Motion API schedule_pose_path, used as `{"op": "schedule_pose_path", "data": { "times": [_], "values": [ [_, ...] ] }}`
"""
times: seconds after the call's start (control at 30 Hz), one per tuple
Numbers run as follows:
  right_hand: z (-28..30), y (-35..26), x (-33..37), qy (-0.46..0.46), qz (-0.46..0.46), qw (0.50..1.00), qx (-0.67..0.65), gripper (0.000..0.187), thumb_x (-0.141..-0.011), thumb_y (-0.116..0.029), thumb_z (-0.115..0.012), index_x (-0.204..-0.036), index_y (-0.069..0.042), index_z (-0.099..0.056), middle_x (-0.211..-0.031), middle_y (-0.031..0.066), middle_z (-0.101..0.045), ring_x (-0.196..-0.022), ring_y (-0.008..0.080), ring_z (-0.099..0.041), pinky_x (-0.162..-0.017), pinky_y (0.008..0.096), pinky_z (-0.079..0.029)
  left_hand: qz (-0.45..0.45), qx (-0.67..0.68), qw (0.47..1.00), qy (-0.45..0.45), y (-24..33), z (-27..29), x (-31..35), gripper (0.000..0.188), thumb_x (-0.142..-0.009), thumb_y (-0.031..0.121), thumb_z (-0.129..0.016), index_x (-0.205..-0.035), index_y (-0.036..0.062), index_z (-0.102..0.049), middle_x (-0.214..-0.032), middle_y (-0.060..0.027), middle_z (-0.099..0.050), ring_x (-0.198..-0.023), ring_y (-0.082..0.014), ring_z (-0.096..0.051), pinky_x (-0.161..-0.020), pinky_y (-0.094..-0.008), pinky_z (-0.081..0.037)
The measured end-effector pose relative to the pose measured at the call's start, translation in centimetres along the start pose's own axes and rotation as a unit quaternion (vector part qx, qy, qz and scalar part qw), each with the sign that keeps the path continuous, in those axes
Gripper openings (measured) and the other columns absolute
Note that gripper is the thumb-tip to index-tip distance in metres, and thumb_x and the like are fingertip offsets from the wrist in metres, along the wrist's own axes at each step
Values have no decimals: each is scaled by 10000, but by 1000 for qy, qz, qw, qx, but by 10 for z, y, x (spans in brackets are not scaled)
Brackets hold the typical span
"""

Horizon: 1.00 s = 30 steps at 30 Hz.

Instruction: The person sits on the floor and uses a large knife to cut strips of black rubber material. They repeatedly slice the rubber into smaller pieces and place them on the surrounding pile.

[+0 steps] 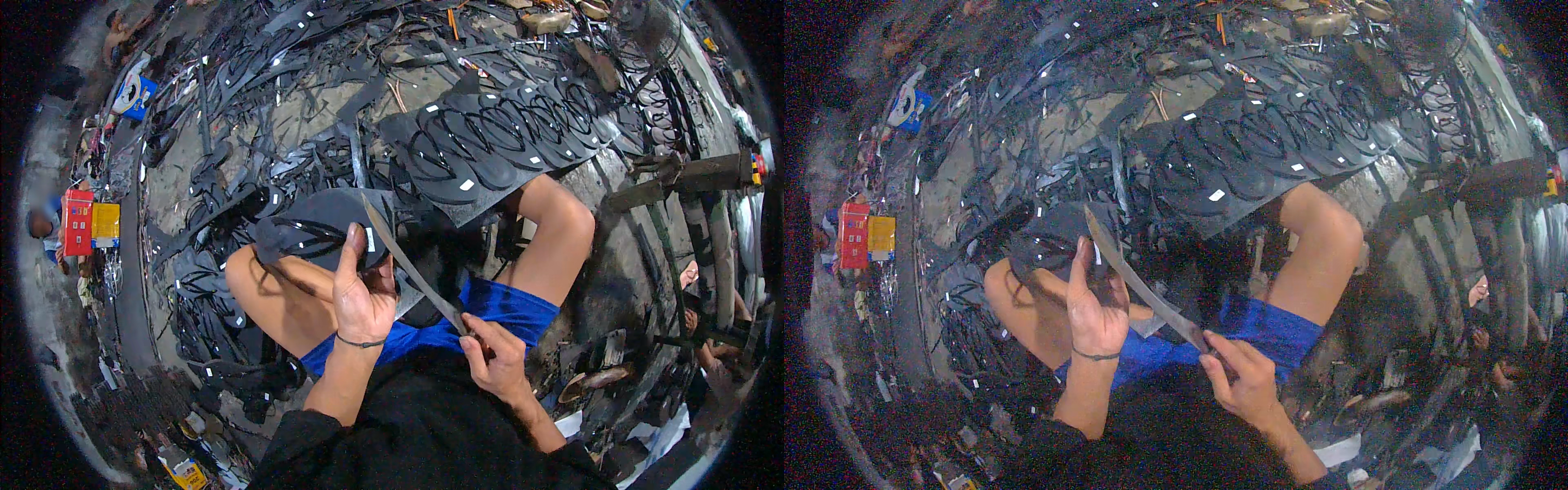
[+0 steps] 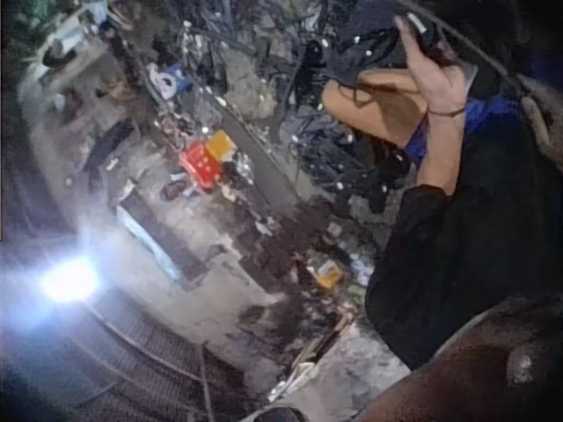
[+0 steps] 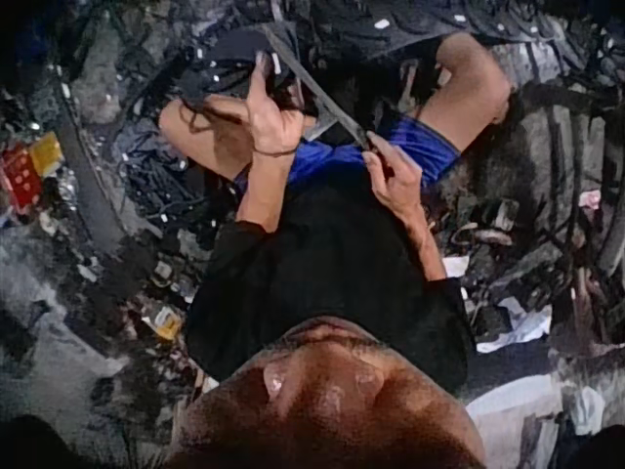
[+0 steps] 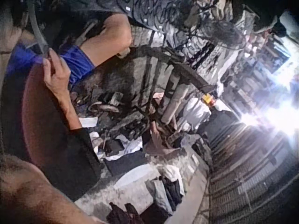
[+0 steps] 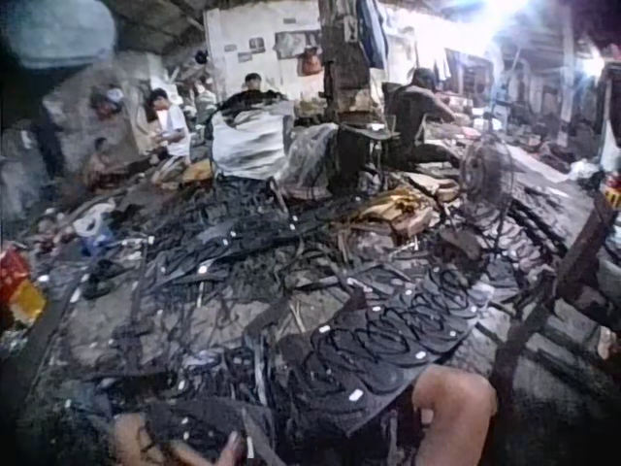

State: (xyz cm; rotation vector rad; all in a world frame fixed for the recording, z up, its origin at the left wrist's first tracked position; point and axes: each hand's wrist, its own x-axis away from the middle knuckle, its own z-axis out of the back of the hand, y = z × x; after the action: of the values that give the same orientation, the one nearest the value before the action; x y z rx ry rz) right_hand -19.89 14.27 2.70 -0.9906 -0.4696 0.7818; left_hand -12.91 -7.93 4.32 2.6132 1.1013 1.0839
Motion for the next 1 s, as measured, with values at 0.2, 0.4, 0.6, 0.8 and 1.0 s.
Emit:
{"op": "schedule_pose_path", "data": {
  "times": [0.2, 0.4, 0.6, 0.8, 1.0],
  "values": [
    [3, -18, -6, 4, -6, 998, 56, 328, -853, -171, -763, -1165, -89, -705, -900, 118, -717, -709, 246, -687, -628, 343, -561, -14, -94, 994, -50, -1, 41, 25, 287, -953, 158, -645, -1223, 60, -628, -1182, -50, -679, -1061, -196, -649, -959, -345, -533],
    [-3, -45, -30, -69, -30, 996, 56, 300, -883, -232, -738, -1143, -86, -707, -781, 122, -679, -623, 266, -661, -565, 378, -532, -59, -140, 988, -17, -5, 74, 52, 420, -947, 77, -606, -1353, 22, -515, -1268, -110, -634, -1112, -249, -650, -1001, -406, -532],
    [-26, -56, -51, -131, 0, 991, 3, 262, -908, -222, -690, -1124, -74, -694, -740, 138, -645, -629, 329, -659, -567, 422, -529, -24, -147, 989, -14, 8, 105, 80, 556, -845, -70, -637, -1374, 17, -489, -1244, -116, -632, -1126, -230, -638, -989, -391, -542],
    [-64, -36, -95, -224, -131, 961, -93, 320, -944, -284, -661, -1109, -11, -674, -745, 175, -680, -651, 270, -668, -606, 389, -511, 105, -388, 914, -56, 26, 136, 115, 593, -772, -55, -749, -1326, 4, -547, -1244, -60, -627, -1134, -190, -595, -1024, -353, -464],
    [-83, -65, -125, -218, -45, 951, -214, 446, -867, -310, -776, -1153, 10, -652, -957, 155, -722, -842, 192, -678, -768, 353, -536, 17, -412, 878, -242, 79, 90, 69, 497, -870, 148, -759, -1297, -16, -564, -1241, -80, -633, -1165, -183, -584, -1001, -342, -464]
  ]
}}
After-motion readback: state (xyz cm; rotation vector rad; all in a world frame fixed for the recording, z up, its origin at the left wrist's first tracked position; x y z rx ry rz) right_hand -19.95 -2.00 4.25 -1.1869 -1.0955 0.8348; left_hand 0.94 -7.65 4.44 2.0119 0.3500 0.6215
